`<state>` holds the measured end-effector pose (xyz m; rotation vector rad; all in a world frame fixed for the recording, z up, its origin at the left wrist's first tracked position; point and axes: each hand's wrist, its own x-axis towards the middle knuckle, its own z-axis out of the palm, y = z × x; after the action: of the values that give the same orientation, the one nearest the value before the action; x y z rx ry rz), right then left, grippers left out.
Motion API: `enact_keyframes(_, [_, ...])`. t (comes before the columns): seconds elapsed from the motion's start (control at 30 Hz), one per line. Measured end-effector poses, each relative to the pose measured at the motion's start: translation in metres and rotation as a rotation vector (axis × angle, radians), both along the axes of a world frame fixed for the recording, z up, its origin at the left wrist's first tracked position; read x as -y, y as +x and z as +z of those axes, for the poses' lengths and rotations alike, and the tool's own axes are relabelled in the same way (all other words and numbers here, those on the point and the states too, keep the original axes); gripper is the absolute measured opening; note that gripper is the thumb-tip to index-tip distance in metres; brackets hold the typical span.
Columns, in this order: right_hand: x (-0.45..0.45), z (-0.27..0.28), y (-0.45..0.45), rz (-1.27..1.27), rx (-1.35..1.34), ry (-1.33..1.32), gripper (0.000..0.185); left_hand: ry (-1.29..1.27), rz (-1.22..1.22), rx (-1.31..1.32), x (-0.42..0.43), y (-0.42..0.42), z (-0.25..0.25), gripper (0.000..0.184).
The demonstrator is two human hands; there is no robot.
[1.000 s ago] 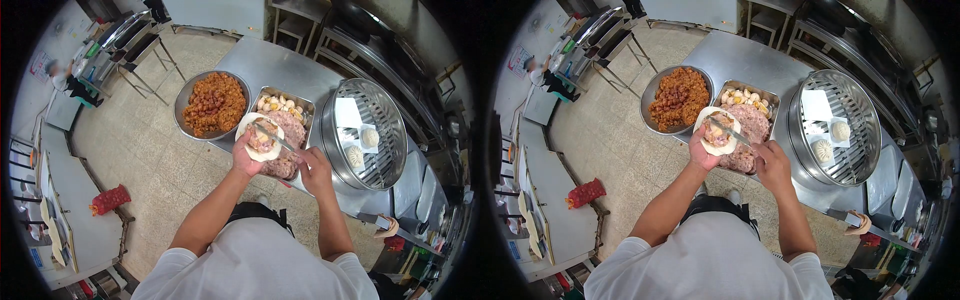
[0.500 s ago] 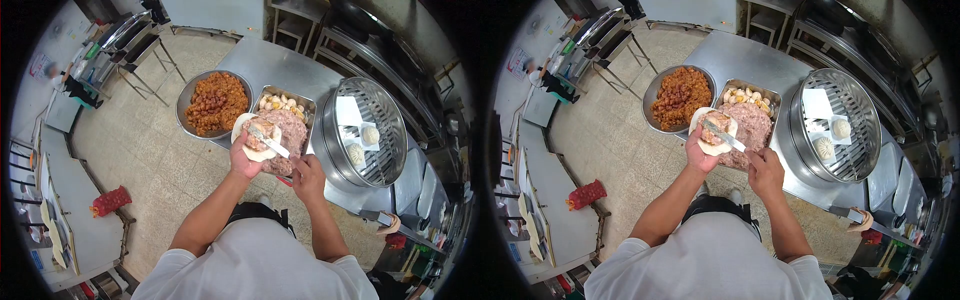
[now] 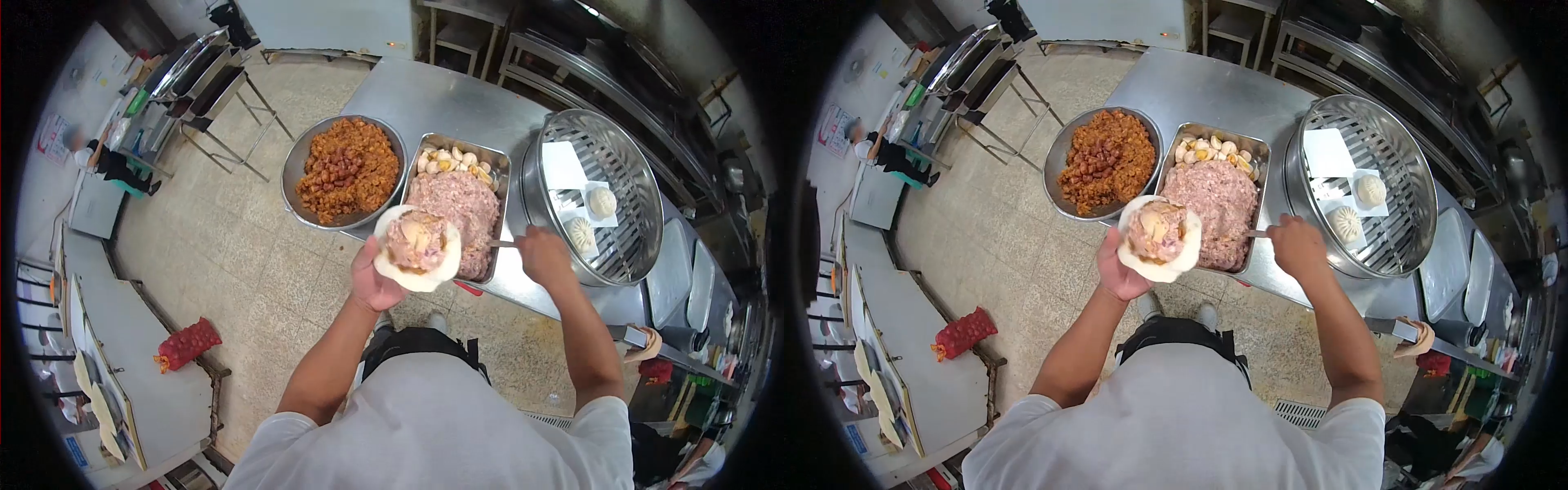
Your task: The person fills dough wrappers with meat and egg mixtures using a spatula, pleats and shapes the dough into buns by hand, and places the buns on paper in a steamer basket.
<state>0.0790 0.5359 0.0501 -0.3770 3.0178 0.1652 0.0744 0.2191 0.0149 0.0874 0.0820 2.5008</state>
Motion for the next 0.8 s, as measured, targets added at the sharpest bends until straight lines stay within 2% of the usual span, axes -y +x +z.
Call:
enact_keyframes(0.07, [0.007, -0.007, -0.004, 0.046, -0.014, -0.026, 0.012, -0.008, -0.058, 0.060, -0.010, -0.011, 0.002, 0.070])
enact_keyframes(0.13, [0.026, -0.004, 0.004, 0.069, -0.175, -0.564, 0.021, -0.248, -0.088, -0.002, -0.018, -0.012, 0.003, 0.068])
enact_keyframes(0.17, [0.038, -0.017, 0.013, -0.148, 0.010, -1.111, 0.033, -0.130, -0.133, -0.007, -0.022, -0.009, 0.007, 0.063])
enact_keyframes(0.2, [0.051, -0.029, 0.023, -0.381, 0.209, -1.647, 0.045, -0.127, -0.141, -0.005, -0.025, -0.007, 0.005, 0.063])
enact_keyframes(0.23, [0.066, -0.025, 0.030, -0.387, 0.202, -1.648, 0.045, -0.205, -0.153, -0.013, -0.027, -0.006, 0.002, 0.061])
enact_keyframes(0.3, [0.092, -0.014, 0.043, -0.694, 0.839, -2.729, 0.068, -0.288, -0.178, -0.019, -0.031, -0.006, -0.006, 0.059])
enact_keyframes(0.37, [0.095, -0.023, 0.042, -0.647, 0.867, -2.702, 0.072, -0.842, -0.281, -0.127, -0.035, -0.012, -0.014, 0.060])
enact_keyframes(0.4, [0.097, -0.026, 0.043, -0.605, 0.897, -2.671, 0.075, -0.847, -0.294, -0.127, -0.036, -0.010, -0.006, 0.060])
enact_keyframes(0.47, [0.097, -0.026, 0.040, -0.590, 0.879, -2.613, 0.074, -0.952, -0.273, -0.444, -0.041, -0.011, 0.011, 0.062])
enact_keyframes(0.53, [0.103, -0.016, 0.039, -0.663, 0.723, -2.432, 0.072, -1.003, -0.255, -0.457, -0.049, -0.013, 0.008, 0.063])
enact_keyframes(0.67, [0.107, -0.011, 0.030, -0.732, 0.647, -2.358, 0.062, -1.033, -0.126, -0.506, -0.059, -0.022, 0.005, 0.062])
enact_keyframes(0.73, [0.107, -0.024, 0.023, -0.715, 0.647, -2.356, 0.060, -1.253, -0.054, -0.608, -0.061, -0.024, 0.009, 0.063])
enact_keyframes(0.77, [0.106, -0.030, 0.021, -0.702, 0.641, -2.355, 0.059, -1.254, -0.050, -0.607, -0.060, -0.023, 0.010, 0.063])
enact_keyframes(0.8, [0.102, -0.024, 0.020, -0.699, 0.645, -2.353, 0.059, -1.103, -0.049, -0.513, -0.059, -0.021, 0.011, 0.061])
